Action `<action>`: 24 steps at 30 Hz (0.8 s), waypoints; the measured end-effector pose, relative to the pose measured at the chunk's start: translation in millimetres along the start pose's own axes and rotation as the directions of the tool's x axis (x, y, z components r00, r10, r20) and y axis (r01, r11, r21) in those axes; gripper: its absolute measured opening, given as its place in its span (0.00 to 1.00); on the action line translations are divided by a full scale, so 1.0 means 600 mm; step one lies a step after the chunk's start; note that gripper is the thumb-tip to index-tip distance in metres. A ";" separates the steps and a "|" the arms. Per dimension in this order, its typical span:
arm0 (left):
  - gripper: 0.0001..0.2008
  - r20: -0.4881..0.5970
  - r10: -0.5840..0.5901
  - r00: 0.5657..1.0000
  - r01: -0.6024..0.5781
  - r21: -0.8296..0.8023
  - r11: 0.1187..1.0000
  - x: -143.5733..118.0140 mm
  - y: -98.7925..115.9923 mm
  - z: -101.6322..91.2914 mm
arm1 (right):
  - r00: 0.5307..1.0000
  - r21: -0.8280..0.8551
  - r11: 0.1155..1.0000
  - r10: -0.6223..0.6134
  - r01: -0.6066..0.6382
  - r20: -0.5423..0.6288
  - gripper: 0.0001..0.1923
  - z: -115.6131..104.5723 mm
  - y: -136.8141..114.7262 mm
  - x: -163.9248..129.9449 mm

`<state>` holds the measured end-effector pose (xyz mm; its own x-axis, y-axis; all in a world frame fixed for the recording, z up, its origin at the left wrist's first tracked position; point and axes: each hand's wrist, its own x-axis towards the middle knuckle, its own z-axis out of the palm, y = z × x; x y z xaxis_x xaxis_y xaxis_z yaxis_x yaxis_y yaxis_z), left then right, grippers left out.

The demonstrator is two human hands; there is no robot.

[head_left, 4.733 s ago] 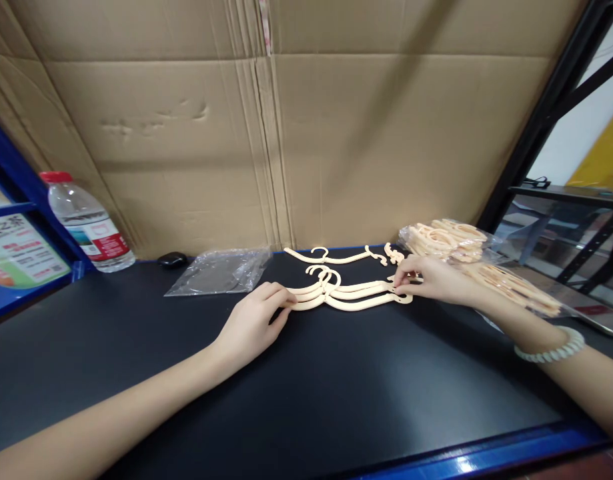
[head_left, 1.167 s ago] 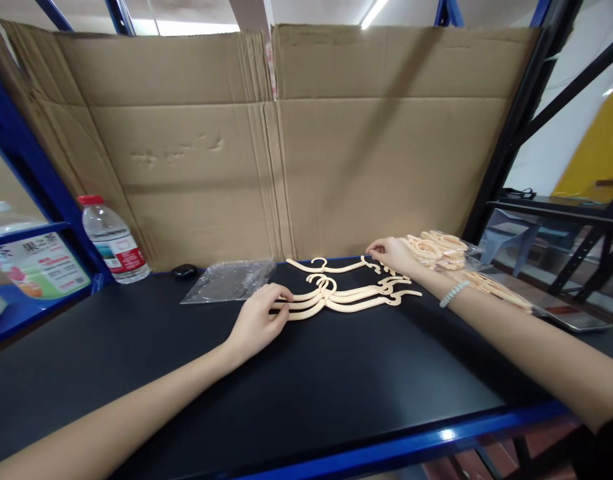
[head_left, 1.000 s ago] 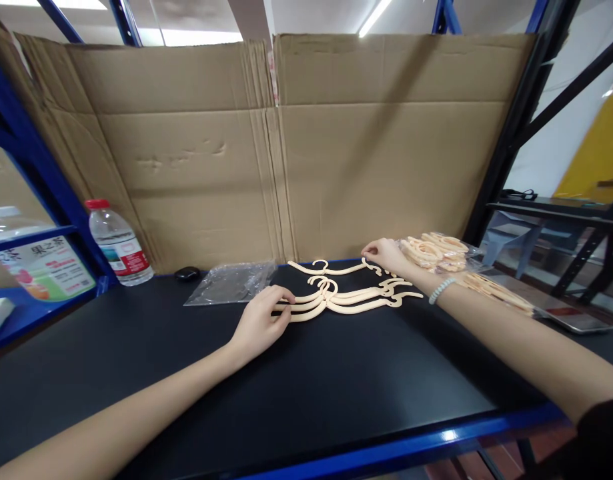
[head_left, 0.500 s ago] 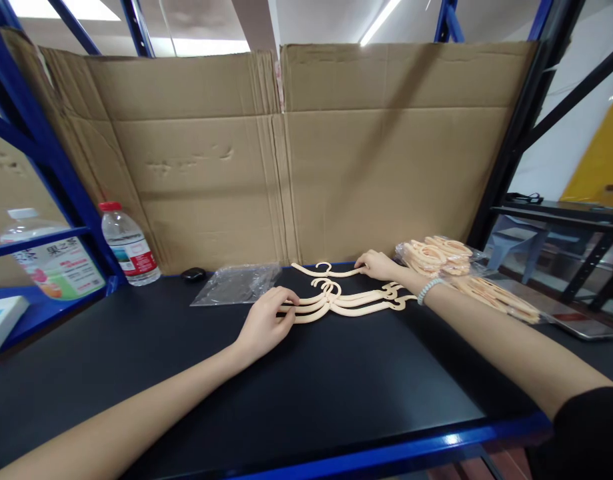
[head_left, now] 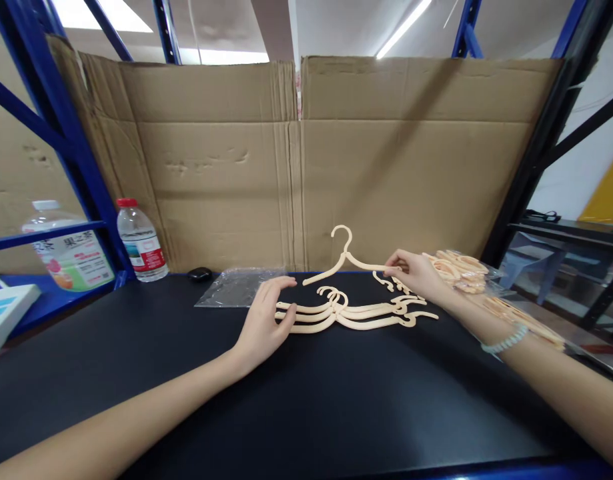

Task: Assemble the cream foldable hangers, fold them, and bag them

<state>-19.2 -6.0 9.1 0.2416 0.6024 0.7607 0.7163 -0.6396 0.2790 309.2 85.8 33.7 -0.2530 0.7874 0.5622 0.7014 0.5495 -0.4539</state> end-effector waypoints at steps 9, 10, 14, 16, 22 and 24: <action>0.14 0.191 -0.062 0.980 0.070 -0.036 0.997 -0.003 -0.001 0.010 | 0.989 0.178 0.975 -0.143 0.134 0.039 0.06 0.018 -0.081 -0.069; 0.12 0.211 -0.069 0.975 0.083 -0.057 0.995 -0.004 0.001 0.012 | 0.990 0.201 0.972 -0.136 0.124 0.048 0.07 0.016 -0.082 -0.068; 0.11 0.220 -0.081 0.972 0.103 -0.090 0.991 -0.007 0.005 0.016 | 0.999 0.151 0.988 0.001 -0.009 0.053 0.16 0.001 -0.045 -0.038; 0.10 0.226 -0.083 0.971 0.108 -0.102 0.989 -0.007 0.006 0.017 | 0.996 -0.106 0.992 0.075 -0.070 0.046 0.17 -0.006 -0.011 -0.014; 0.10 0.239 -0.060 0.969 0.092 -0.124 0.988 -0.007 0.006 0.016 | 0.964 -0.330 0.932 0.211 -0.149 0.161 0.10 0.020 0.055 0.032; 0.10 0.238 -0.056 0.970 0.089 -0.127 0.988 -0.006 0.007 0.015 | 0.943 -0.353 0.914 0.279 -0.202 0.180 0.12 0.037 0.058 0.040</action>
<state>-11.1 -6.9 2.2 0.3498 0.7338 0.5824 0.6457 -0.6393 0.4176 312.8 130.2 15.8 -0.1634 0.9462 0.2792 0.9270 0.2441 -0.2847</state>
